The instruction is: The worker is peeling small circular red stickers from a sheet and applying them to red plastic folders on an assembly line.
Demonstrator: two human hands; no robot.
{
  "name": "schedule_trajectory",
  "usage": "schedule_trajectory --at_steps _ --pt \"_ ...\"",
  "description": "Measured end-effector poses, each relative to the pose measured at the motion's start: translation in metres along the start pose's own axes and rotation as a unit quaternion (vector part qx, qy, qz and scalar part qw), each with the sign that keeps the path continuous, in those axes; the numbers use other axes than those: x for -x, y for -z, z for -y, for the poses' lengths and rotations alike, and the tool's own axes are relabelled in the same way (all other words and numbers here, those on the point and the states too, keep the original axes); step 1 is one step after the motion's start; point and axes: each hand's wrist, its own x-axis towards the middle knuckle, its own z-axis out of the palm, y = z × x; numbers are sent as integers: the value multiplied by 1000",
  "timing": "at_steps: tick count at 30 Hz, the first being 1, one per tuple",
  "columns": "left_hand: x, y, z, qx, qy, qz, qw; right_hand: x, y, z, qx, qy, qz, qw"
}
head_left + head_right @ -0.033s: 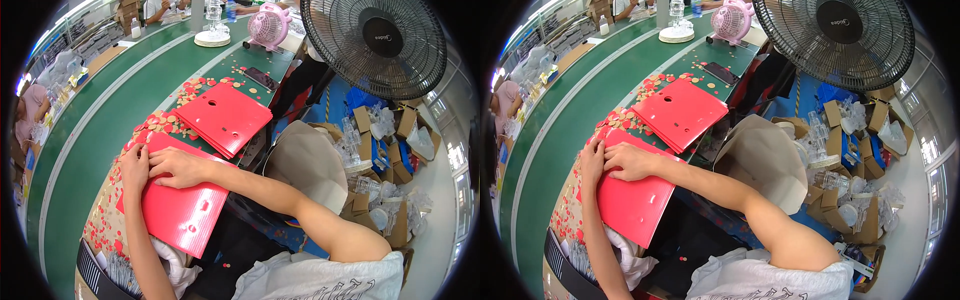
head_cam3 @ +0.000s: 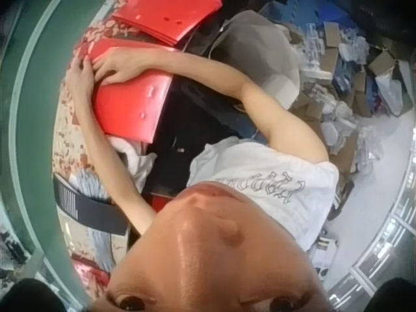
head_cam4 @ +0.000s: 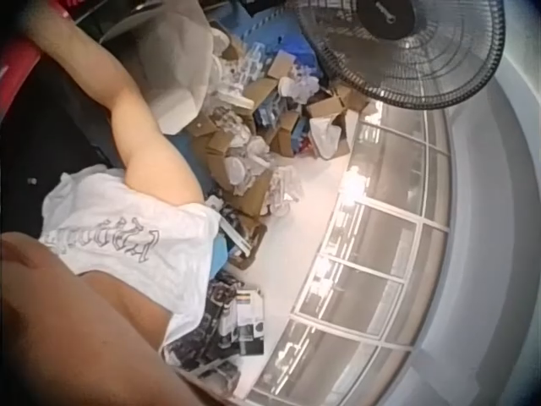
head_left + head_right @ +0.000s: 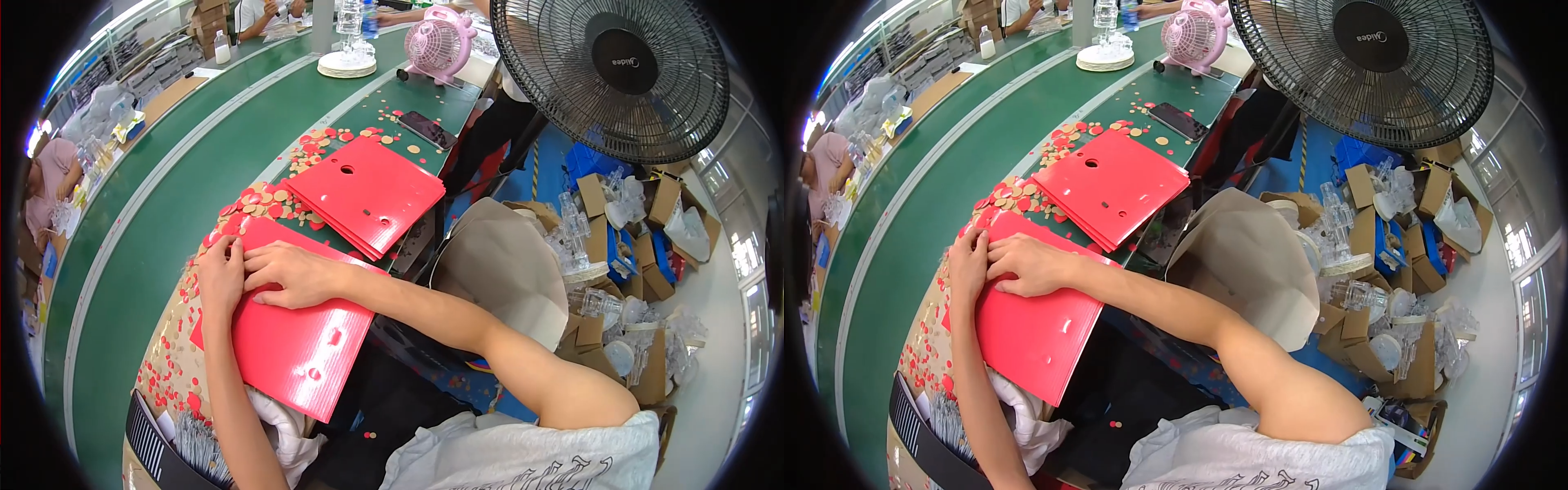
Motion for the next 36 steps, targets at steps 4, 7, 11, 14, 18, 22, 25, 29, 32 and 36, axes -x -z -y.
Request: schedule_trajectory --at_steps 4,7,11,14,18,22,25,29,32,36 --pt "1 1 0 18 5 -12 1000 -1 0 0 0 1 -1 1000" --pt "1 1 -1 24 -3 -18 1000 -1 2 1 2 -8 7 1000" --pt "0 1 -2 -1 9 1 1000 0 -6 -4 11 30 -56 998" --pt "0 2 4 1 -6 -12 1000 -3 -7 -3 8 40 -60 997" --pt "-5 -4 6 19 -18 -23 999 -4 8 1 -10 -29 36 999" --pt "0 3 0 19 1 -9 1000 -4 2 1 -13 -16 16 1000" --pt "2 1 2 5 5 -3 1000 -2 -2 1 -8 -2 3 1000" --pt "2 1 -1 32 2 -12 999 -2 0 0 -10 -7 8 1000" --pt "3 3 -7 21 1 -8 1000 -3 6 1 -17 -29 38 999" --pt "3 2 -3 10 -15 -20 1000 -1 -1 -1 -4 3 -1 1000"
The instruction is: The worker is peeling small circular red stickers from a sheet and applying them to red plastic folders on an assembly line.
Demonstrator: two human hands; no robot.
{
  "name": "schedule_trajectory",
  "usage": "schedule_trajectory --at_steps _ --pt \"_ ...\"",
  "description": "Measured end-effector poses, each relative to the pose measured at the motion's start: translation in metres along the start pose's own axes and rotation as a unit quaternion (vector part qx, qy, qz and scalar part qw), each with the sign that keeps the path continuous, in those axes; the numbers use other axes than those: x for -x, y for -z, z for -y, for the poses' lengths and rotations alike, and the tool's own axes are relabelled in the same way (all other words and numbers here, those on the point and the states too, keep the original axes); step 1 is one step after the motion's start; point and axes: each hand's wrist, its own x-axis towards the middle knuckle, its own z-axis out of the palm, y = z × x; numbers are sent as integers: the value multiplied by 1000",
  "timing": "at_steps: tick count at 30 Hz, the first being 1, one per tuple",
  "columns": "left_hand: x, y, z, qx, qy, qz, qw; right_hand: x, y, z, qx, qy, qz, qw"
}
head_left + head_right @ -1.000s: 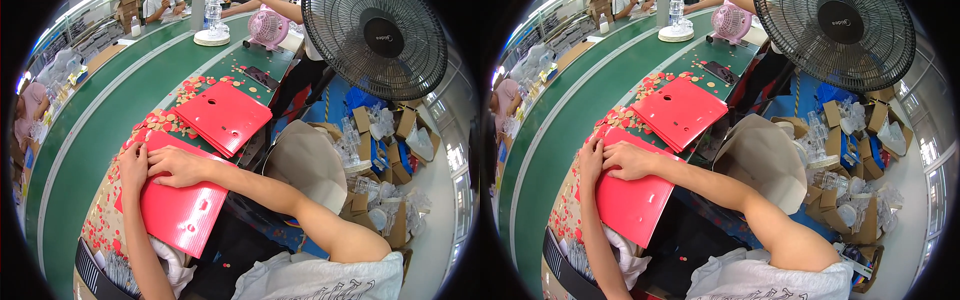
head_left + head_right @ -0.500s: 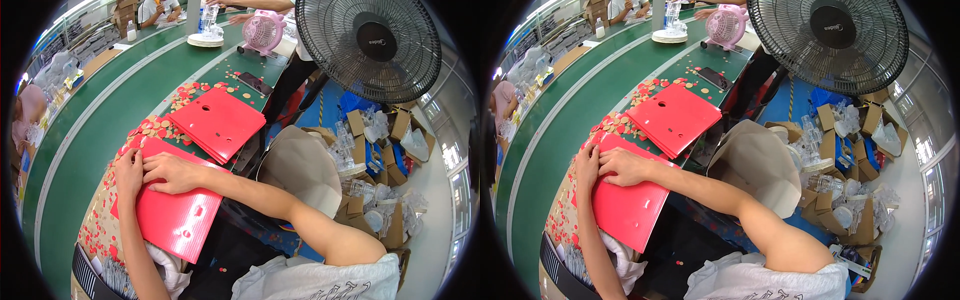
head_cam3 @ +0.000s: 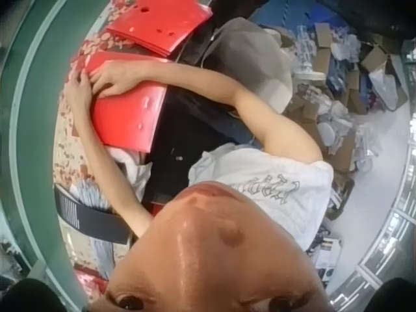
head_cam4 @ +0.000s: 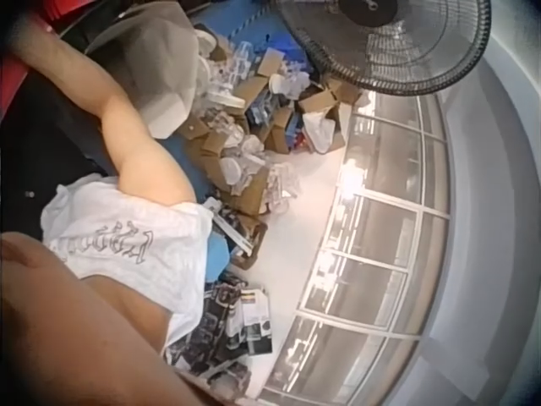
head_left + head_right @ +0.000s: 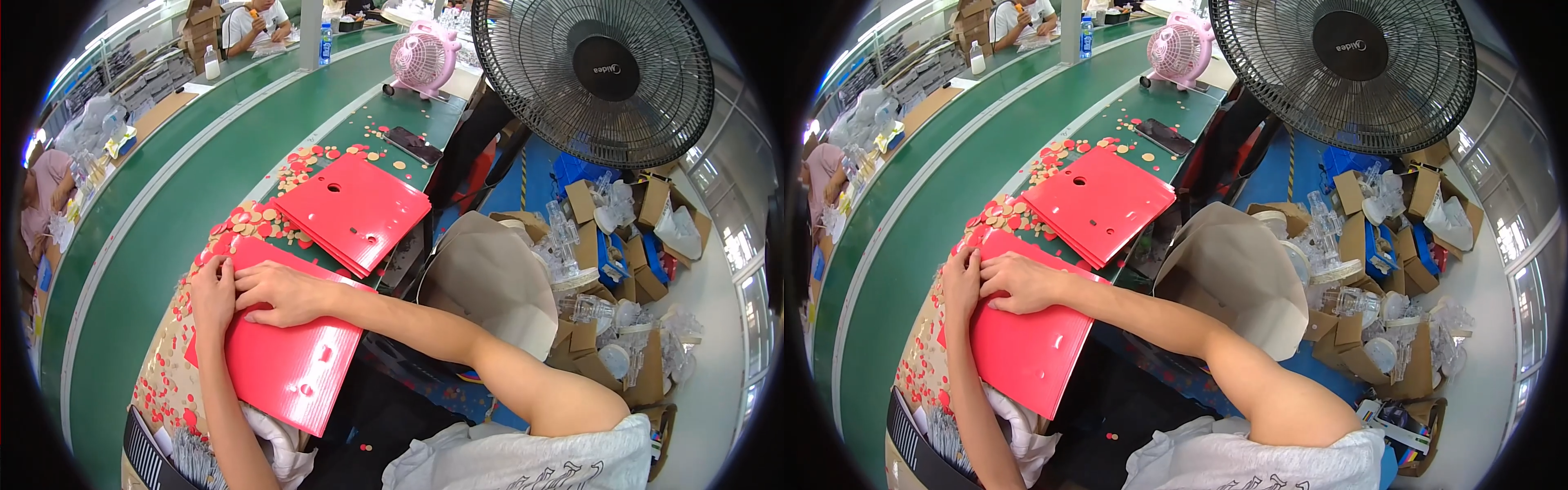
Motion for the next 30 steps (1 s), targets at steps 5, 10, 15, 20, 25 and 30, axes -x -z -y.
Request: schedule_trajectory --at_steps 5,10,15,20,25,30 --pt "-2 0 0 14 26 20 999 0 0 -1 -8 -1 1 1000" --pt "-2 4 -4 10 25 15 1000 -2 5 1 -11 -17 27 999" --pt "-2 0 -1 18 31 23 999 0 0 0 2 12 -9 1000" --pt "-1 3 -4 3 20 17 1000 -2 6 2 -1 -16 27 1000" --pt "0 1 -1 -2 20 16 1000 0 0 0 -2 4 3 1000" --pt "-1 -1 0 2 23 9 1000 1 -4 -3 7 27 -44 999"
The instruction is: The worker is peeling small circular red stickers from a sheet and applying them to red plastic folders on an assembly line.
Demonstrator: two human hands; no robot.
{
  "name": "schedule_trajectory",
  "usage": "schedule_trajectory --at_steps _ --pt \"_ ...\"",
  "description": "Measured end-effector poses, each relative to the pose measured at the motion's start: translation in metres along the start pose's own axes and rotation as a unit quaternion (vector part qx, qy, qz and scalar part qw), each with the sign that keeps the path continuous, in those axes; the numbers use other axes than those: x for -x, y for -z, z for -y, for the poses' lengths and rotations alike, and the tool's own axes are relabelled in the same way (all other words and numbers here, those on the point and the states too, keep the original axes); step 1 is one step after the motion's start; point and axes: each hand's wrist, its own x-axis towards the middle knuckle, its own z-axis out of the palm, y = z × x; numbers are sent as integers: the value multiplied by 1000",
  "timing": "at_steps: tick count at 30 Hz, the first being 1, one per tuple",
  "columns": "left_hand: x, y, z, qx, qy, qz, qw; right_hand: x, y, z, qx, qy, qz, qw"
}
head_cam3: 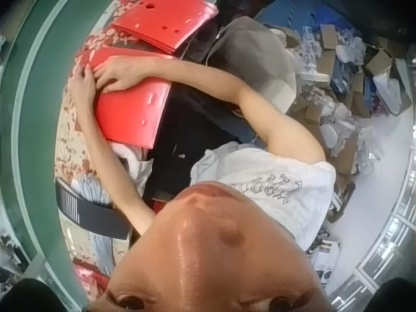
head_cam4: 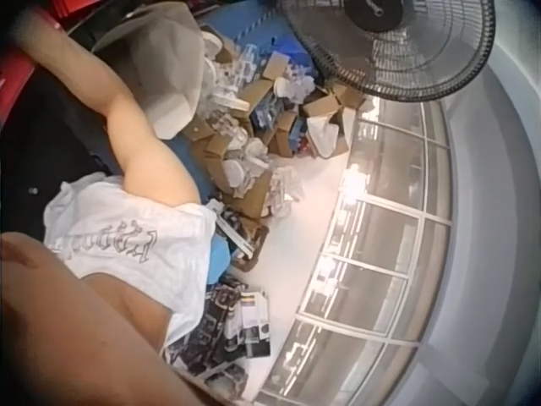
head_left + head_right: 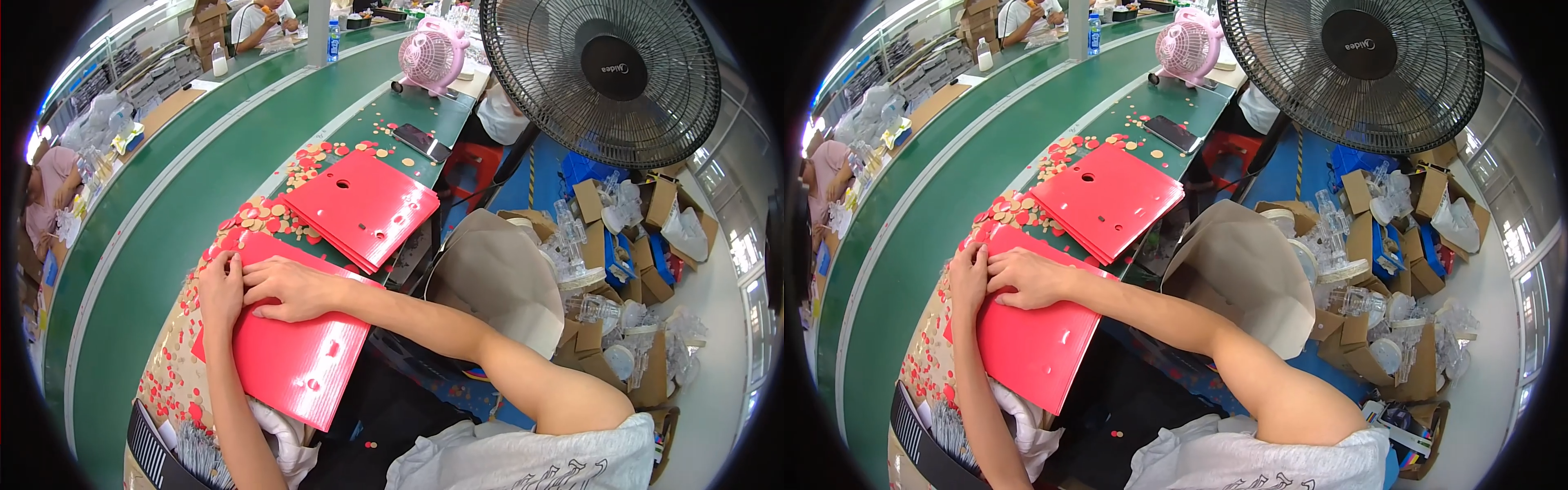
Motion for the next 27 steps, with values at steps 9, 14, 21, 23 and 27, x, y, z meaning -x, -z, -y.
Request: schedule_trajectory --at_steps 9,14,21,23,27 --pt "0 -1 2 -3 -12 -12 1000 -2 -2 0 22 47 -46 998" --pt "0 0 -5 12 -4 5 1000 3 7 -1 69 8 -134 989" --pt "3 12 1 -129 -25 13 991 -42 -29 156 -146 296 -113 937" --pt "2 6 -4 -114 -38 10 993 -34 -56 222 -245 317 4 916" --pt "-2 -15 3 -121 -41 15 992 -21 -58 229 -293 328 98 893"
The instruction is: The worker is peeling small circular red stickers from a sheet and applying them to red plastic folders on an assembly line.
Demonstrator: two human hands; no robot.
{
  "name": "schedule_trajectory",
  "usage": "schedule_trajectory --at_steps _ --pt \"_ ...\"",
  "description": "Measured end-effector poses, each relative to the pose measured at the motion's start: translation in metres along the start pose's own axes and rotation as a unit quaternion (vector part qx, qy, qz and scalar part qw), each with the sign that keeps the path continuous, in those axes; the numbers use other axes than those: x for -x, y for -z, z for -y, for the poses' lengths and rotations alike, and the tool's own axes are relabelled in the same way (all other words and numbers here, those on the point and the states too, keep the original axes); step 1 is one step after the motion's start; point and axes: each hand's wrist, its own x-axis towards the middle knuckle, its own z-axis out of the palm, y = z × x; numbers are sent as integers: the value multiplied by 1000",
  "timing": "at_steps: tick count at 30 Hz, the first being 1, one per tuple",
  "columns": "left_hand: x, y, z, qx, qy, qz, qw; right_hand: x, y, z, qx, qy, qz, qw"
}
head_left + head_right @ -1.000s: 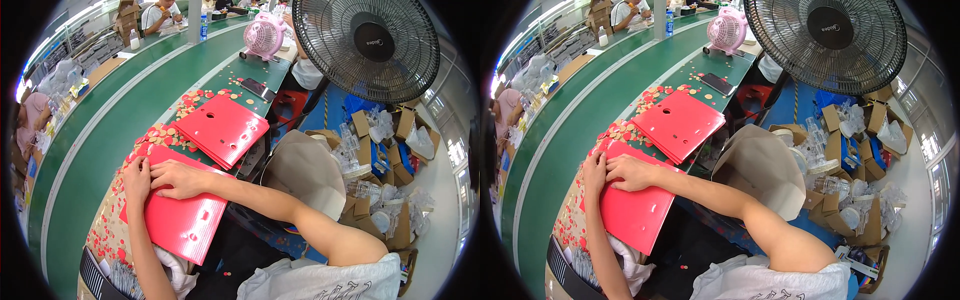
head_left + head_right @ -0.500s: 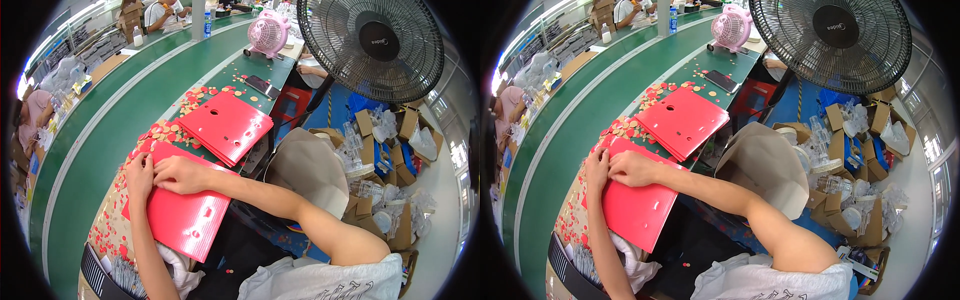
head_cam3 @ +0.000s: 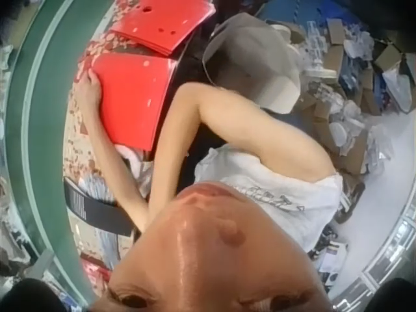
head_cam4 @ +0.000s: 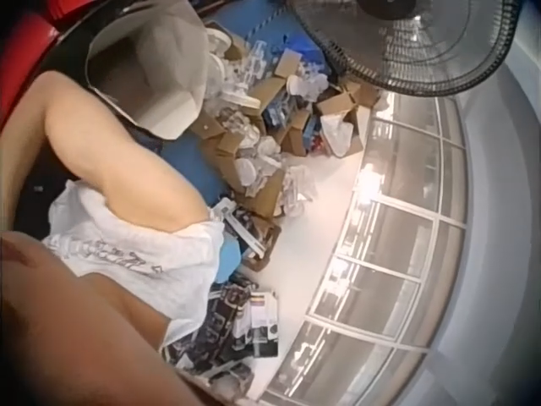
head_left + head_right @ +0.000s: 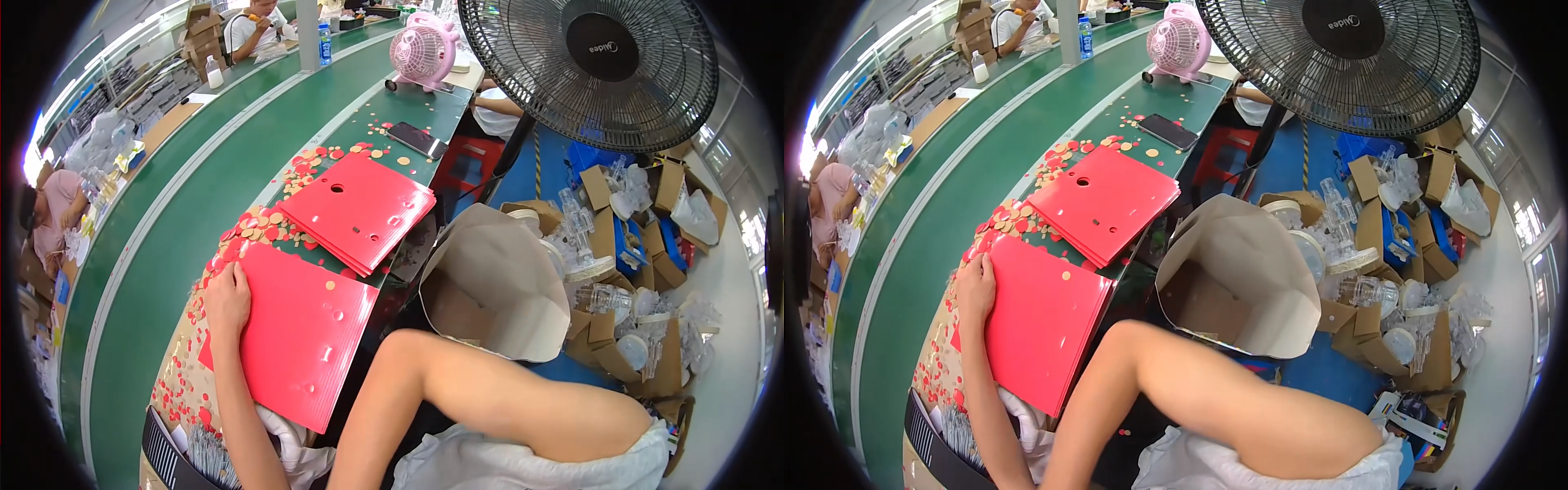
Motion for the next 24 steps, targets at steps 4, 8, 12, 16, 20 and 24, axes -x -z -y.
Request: schedule_trajectory --at_steps 4,8,12,16,20,24 --pt "3 12 -6 -35 -5 8 999 -10 -13 12 -15 3 15 1000" --pt "3 10 -7 -37 -1 6 999 -9 -19 23 -28 -18 31 999" --pt "2 12 0 -36 5 14 999 -7 -22 29 -39 -36 42 998" --pt "5 10 -8 -20 -19 -19 999 -7 -28 34 -58 -45 52 996" --pt "3 10 -4 -16 -2 3 1000 -9 -33 37 -79 -48 71 993" --pt "4 9 0 -19 1 3 1000 -8 -35 39 -94 -59 93 989"
